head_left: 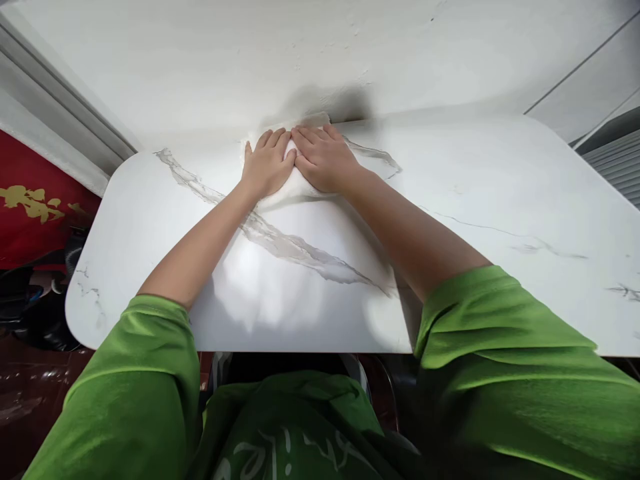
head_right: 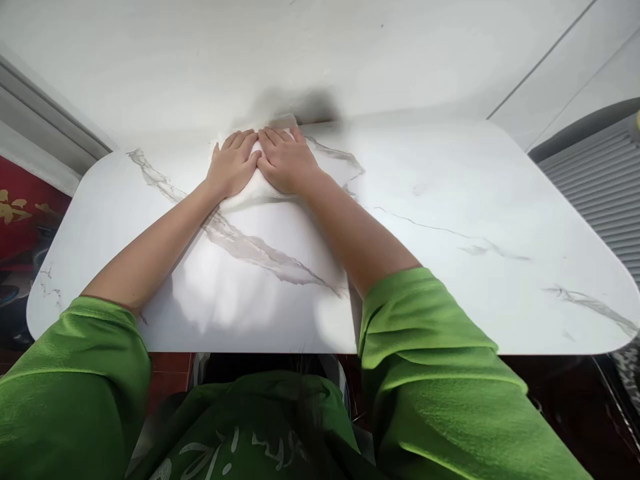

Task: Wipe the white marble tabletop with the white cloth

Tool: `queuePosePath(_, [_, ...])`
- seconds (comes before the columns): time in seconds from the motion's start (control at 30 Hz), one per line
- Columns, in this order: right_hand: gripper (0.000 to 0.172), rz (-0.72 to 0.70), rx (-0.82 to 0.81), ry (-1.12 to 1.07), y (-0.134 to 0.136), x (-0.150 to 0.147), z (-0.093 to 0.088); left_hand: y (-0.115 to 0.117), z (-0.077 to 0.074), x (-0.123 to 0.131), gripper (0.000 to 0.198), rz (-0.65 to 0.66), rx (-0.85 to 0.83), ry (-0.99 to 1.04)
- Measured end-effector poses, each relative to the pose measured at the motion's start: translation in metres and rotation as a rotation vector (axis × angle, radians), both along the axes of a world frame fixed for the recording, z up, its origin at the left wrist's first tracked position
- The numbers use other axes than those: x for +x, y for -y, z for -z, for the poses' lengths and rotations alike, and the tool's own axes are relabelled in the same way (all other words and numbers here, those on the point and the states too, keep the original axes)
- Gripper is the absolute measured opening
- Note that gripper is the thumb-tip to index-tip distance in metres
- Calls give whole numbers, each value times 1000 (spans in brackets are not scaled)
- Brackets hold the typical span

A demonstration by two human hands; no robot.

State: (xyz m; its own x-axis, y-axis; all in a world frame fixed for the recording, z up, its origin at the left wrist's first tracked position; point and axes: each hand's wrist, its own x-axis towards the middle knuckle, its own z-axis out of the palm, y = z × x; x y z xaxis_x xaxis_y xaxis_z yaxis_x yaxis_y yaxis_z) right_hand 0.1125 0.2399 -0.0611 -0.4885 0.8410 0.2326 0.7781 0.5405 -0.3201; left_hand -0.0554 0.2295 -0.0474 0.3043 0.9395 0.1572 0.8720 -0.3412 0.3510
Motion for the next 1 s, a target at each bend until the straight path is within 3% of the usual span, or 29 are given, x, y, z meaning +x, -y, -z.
queuePosePath(0.2, [60, 48, 18, -41, -24, -4, -4, -26, -1, 3, 44, -20, 6, 28])
queuePosePath(0.47, [63, 110, -22, 47, -11, -10, -22, -8, -23, 14, 42, -105, -61, -25])
queuePosePath(0.7, [61, 88, 20, 1, -7, -7, -11, -2, -14, 12, 46, -117, -15, -40])
queuePosePath(0.83, [63, 59, 18, 23, 12, 0, -8, 21, -13, 16, 47, -131, 20, -107])
queuePosePath(1.0, [61, 13, 69, 10, 61, 16, -7, 84, -21, 33, 49, -171, 36, -183])
